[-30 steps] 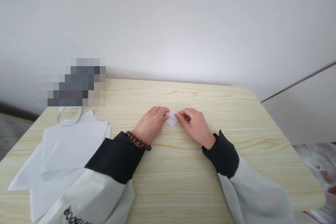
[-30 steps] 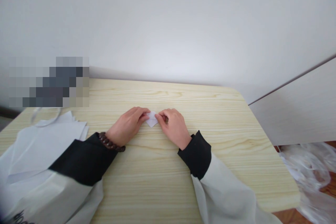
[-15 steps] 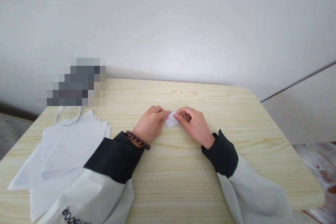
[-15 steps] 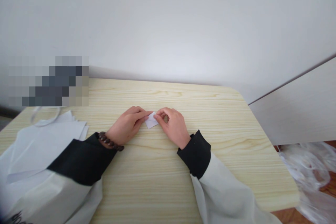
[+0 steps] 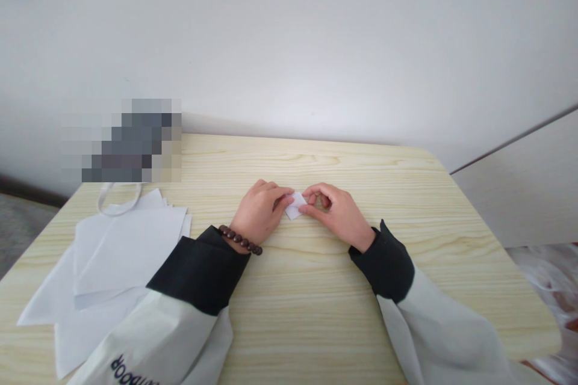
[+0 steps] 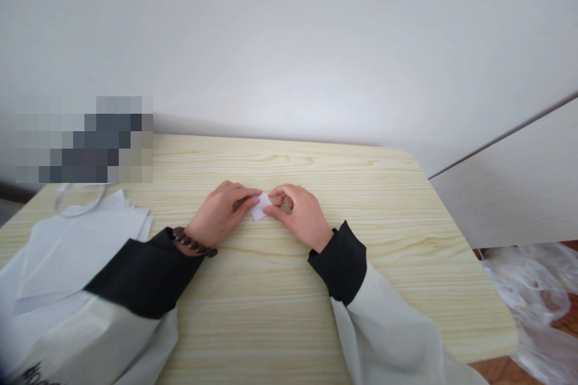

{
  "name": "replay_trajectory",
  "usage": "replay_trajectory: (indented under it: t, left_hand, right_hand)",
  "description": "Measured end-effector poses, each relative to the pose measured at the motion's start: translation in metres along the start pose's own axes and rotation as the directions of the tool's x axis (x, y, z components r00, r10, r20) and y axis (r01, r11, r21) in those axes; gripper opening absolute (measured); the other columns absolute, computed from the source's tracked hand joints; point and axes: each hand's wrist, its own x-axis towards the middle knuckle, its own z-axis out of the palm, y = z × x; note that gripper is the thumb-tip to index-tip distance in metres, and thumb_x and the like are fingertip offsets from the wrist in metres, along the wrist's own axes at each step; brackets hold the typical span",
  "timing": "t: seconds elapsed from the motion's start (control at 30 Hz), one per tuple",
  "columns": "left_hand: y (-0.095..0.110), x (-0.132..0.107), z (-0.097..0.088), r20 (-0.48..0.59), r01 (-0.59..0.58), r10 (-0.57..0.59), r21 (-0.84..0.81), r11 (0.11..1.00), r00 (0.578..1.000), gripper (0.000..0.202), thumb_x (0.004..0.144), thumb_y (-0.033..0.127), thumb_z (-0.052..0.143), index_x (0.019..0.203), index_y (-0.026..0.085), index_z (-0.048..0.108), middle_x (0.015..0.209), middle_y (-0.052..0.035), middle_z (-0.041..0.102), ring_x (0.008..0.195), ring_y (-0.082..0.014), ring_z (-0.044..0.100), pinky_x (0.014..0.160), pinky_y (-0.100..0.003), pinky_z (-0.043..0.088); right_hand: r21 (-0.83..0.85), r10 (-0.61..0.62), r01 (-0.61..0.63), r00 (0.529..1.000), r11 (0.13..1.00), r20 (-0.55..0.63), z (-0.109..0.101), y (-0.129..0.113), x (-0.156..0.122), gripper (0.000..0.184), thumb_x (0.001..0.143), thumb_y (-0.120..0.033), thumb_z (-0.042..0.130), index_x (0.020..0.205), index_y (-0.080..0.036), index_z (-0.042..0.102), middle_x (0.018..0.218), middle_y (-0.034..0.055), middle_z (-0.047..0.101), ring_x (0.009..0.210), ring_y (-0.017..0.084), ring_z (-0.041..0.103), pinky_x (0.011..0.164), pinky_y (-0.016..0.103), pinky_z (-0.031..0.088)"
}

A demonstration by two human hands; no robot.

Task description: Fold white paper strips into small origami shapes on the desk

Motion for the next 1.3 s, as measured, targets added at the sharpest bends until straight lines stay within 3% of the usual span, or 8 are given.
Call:
replay_trajectory:
  t: [0.3, 0.63, 0.87, 1.1, 1.3]
  left_hand:
    - [0.002, 0.000, -0.001, -0.022, -0.008, 0.008, -0.008, 1.000, 1.000, 0.024, 0.087, 0.026, 0.048, 0.094, 0.018, 0.070, 0.080, -0.0048, 0.069, 0.076, -0.0190, 0.056, 0.072, -0.033, 0.047]
    - [-0.002, -0.002, 0.003, -0.062, -0.008, 0.009, 0.009, 1.000, 0.998, 0.022, 0.086, 0.025, 0.052, 0.097, 0.019, 0.070, 0.081, -0.0060, 0.063, 0.085, -0.0218, 0.048, 0.079, -0.036, 0.045]
    - [0.000, -0.003, 0.004, -0.060, 0.090, -0.090, 0.003, 0.996, 0.994, 0.016, 0.084, 0.027, 0.056, 0.093, 0.022, 0.068, 0.089, -0.0045, 0.061, 0.089, -0.0227, 0.048, 0.084, -0.041, 0.041]
    - [0.002, -0.002, 0.003, -0.038, 0.111, -0.110, 0.027, 0.993, 0.993, 0.017, 0.084, 0.027, 0.056, 0.094, 0.021, 0.068, 0.093, -0.0050, 0.061, 0.092, -0.0236, 0.048, 0.086, -0.041, 0.041]
    - [0.002, -0.002, 0.002, -0.060, 0.086, -0.082, 0.067, 0.994, 0.995, 0.025, 0.079, 0.032, 0.063, 0.101, 0.021, 0.068, 0.101, -0.0066, 0.061, 0.094, -0.0239, 0.048, 0.088, -0.039, 0.041]
  right_hand:
    - [-0.080, -0.023, 0.020, 0.999, 0.997, -0.042, -0.001, -0.004, 0.000, 0.016, 0.085, -0.030, 0.054, 0.084, -0.021, 0.066, 0.070, -0.0004, 0.062, 0.058, 0.011, 0.047, 0.058, 0.025, 0.036]
    - [-0.046, 0.040, -0.045, 0.993, 0.998, -0.107, 0.003, -0.009, 0.002, 0.008, 0.080, -0.025, 0.060, 0.077, -0.021, 0.066, 0.065, -0.0023, 0.061, 0.053, 0.010, 0.044, 0.054, 0.024, 0.034]
    - [-0.007, 0.101, -0.102, 0.991, 0.995, -0.086, 0.002, -0.011, 0.006, 0.008, 0.078, -0.024, 0.061, 0.076, -0.021, 0.068, 0.066, -0.0029, 0.063, 0.052, 0.009, 0.045, 0.053, 0.024, 0.034]
    - [0.061, 0.188, -0.184, 0.980, 0.981, -0.064, 0.003, -0.012, 0.010, 0.007, 0.074, -0.025, 0.063, 0.075, -0.020, 0.068, 0.067, -0.0037, 0.064, 0.050, 0.008, 0.042, 0.052, 0.023, 0.033]
    - [0.041, 0.144, -0.141, 0.987, 0.989, -0.077, 0.003, -0.010, 0.008, 0.009, 0.077, -0.027, 0.062, 0.076, -0.019, 0.067, 0.066, -0.0034, 0.063, 0.051, 0.008, 0.043, 0.053, 0.023, 0.033]
